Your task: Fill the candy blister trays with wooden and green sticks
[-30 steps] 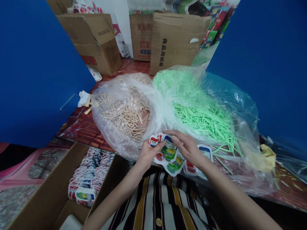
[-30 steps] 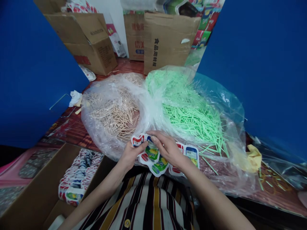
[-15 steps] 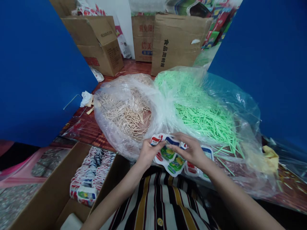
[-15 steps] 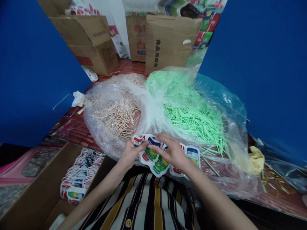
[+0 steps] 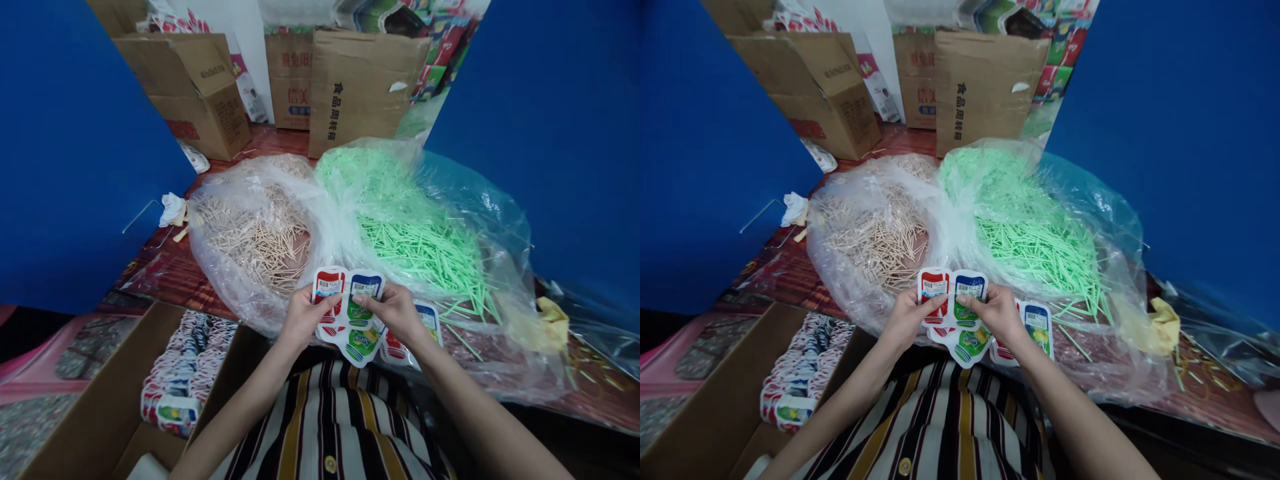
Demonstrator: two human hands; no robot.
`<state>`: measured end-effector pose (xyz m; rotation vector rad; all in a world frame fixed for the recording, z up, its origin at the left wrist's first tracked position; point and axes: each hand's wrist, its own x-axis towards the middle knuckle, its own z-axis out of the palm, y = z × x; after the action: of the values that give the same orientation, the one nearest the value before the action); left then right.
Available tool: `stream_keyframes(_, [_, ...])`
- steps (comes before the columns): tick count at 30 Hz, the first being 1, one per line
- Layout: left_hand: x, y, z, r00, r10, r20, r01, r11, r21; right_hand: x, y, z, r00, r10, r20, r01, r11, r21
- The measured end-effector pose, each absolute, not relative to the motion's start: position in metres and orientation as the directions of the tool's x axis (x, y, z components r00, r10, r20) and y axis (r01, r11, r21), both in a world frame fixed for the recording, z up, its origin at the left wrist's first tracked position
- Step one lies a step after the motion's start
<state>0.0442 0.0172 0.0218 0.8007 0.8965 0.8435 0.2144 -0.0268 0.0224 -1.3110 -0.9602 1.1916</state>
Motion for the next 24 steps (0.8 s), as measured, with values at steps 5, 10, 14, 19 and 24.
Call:
stream_keyframes(5, [0.045, 0.017, 0.016, 0.321, 0.894, -0.311, -0.273, 0.402, 0.874, 0.213, -0.028, 0.02, 0.205, 0.972, -0.113, -0.061, -0.103, -0.993])
stream_keyframes(10, [0.045, 0.016, 0.014, 0.348, 0.89, -0.295, -0.262, 0.395, 0.881, 0.215, -0.031, 0.022, 0.155, 0.972, -0.179, -0.114, -0.162, -0.98])
stream_keyframes(14, [0.047, 0.013, 0.015, 0.335, 0.91, -0.246, -0.22, 0.329, 0.918, 0.218, -0.042, 0.025, 0.17, 0.975, -0.145, -0.145, -0.121, -0.982])
stream_keyframes(19, [0.061, -0.002, 0.019, 0.459, 0.814, -0.354, -0.196, 0.482, 0.854, 0.229, -0.068, 0.022, 0.22, 0.965, -0.145, -0.16, -0.111, -0.981])
stream_keyframes(24, [0.086, -0.024, 0.02, 0.661, 0.711, -0.239, -0.07, 0.377, 0.924, 0.256, -0.109, 0.02, 0.307, 0.931, -0.198, -0.142, -0.16, -0.977])
